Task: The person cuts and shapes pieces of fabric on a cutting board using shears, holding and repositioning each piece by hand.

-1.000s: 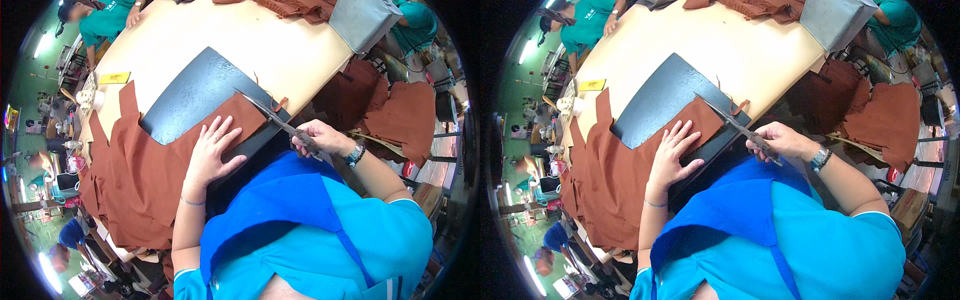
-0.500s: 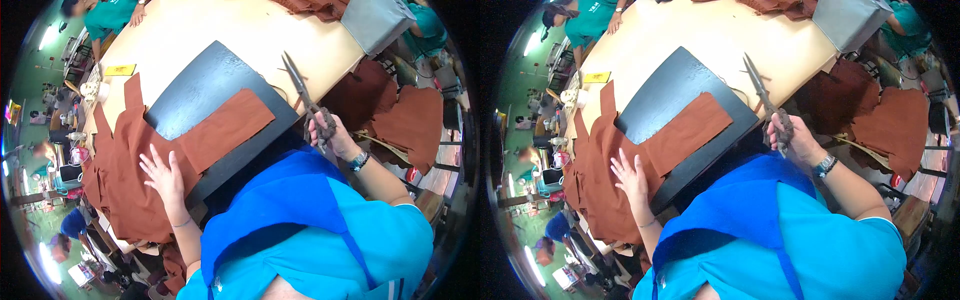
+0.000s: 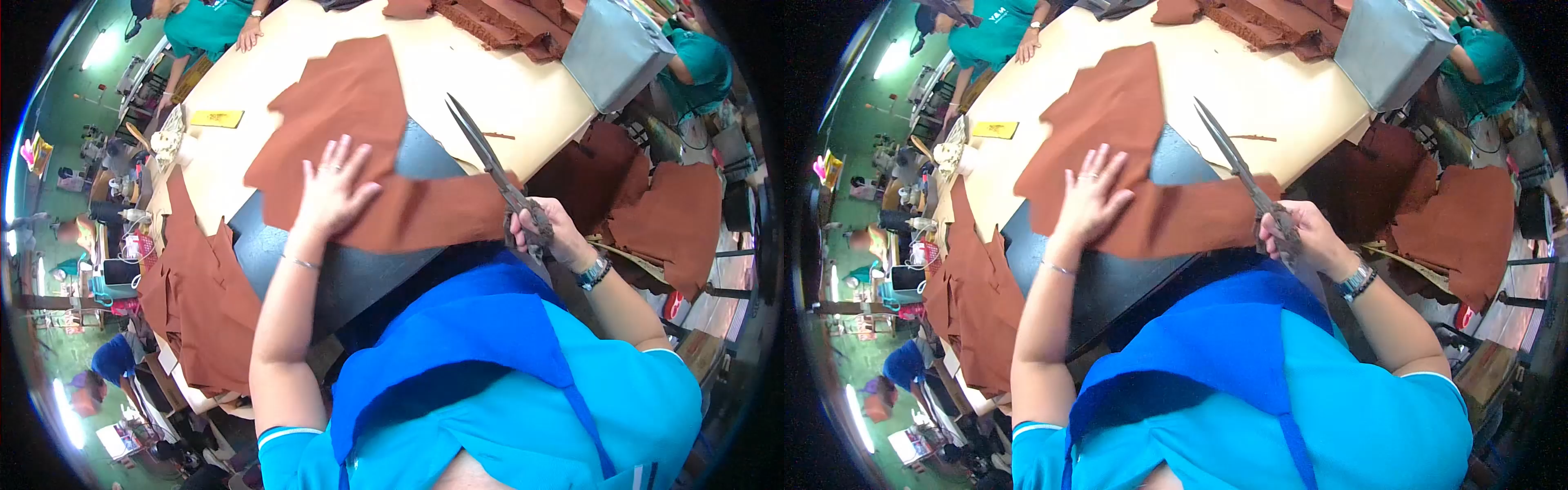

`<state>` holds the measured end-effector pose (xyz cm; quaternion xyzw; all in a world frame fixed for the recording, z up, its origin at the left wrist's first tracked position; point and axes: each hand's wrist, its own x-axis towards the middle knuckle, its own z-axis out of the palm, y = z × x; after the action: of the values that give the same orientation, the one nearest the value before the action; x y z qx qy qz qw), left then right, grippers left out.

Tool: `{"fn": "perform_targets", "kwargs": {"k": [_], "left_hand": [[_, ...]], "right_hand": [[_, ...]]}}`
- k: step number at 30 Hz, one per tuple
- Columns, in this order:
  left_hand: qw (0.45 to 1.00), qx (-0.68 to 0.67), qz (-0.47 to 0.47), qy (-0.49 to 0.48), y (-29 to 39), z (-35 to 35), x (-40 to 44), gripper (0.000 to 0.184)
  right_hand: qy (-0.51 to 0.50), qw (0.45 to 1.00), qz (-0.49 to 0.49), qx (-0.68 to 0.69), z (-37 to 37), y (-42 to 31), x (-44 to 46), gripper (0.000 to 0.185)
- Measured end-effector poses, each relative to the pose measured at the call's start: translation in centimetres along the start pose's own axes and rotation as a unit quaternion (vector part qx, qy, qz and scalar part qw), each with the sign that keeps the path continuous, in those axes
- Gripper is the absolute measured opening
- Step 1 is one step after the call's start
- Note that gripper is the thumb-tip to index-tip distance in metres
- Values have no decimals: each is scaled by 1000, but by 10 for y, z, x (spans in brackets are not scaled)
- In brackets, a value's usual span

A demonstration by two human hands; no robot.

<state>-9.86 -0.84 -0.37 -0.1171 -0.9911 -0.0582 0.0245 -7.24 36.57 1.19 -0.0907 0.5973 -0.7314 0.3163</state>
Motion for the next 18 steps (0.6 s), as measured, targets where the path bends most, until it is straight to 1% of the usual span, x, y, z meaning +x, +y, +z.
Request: {"fn": "perform_targets", "kwargs": {"k": [2,4,6,8,10,11,13,15,17,18], "left_hand": [[997,47,-51,22,-51,1,1,70],[990,81,-110,23,-89,-8,-12,74],[984,87,-152,32,-106,-17,-26,81],[981,59,-152,104,-107,-16,-40,81],[979,26,-126,157,-87,-19,-51,80],[981,6,-107,162,-69,-20,-55,77],[992,-28,-50,116,-23,-20,-68,79],[996,-80,7,43,30,-25,-83,80],[992,-117,55,0,73,-30,-96,86],[992,-111,60,-22,86,-29,-101,85]], "right_hand": [[-3,1000,11,-19,-10,0,-7,31],[-2,999,25,-35,-8,-3,-9,29],[-26,998,39,-42,-11,0,-8,28],[-49,996,65,-36,-14,1,-6,27],[-70,992,85,-63,-13,-3,-4,27],[-79,989,95,-78,-14,-7,-4,27],[-94,981,129,-107,-17,-16,-3,27],[-112,974,148,-128,-16,-26,-4,26],[-120,970,174,-117,-24,-28,-7,25],[-124,968,189,-109,-28,-27,-9,25]]}}
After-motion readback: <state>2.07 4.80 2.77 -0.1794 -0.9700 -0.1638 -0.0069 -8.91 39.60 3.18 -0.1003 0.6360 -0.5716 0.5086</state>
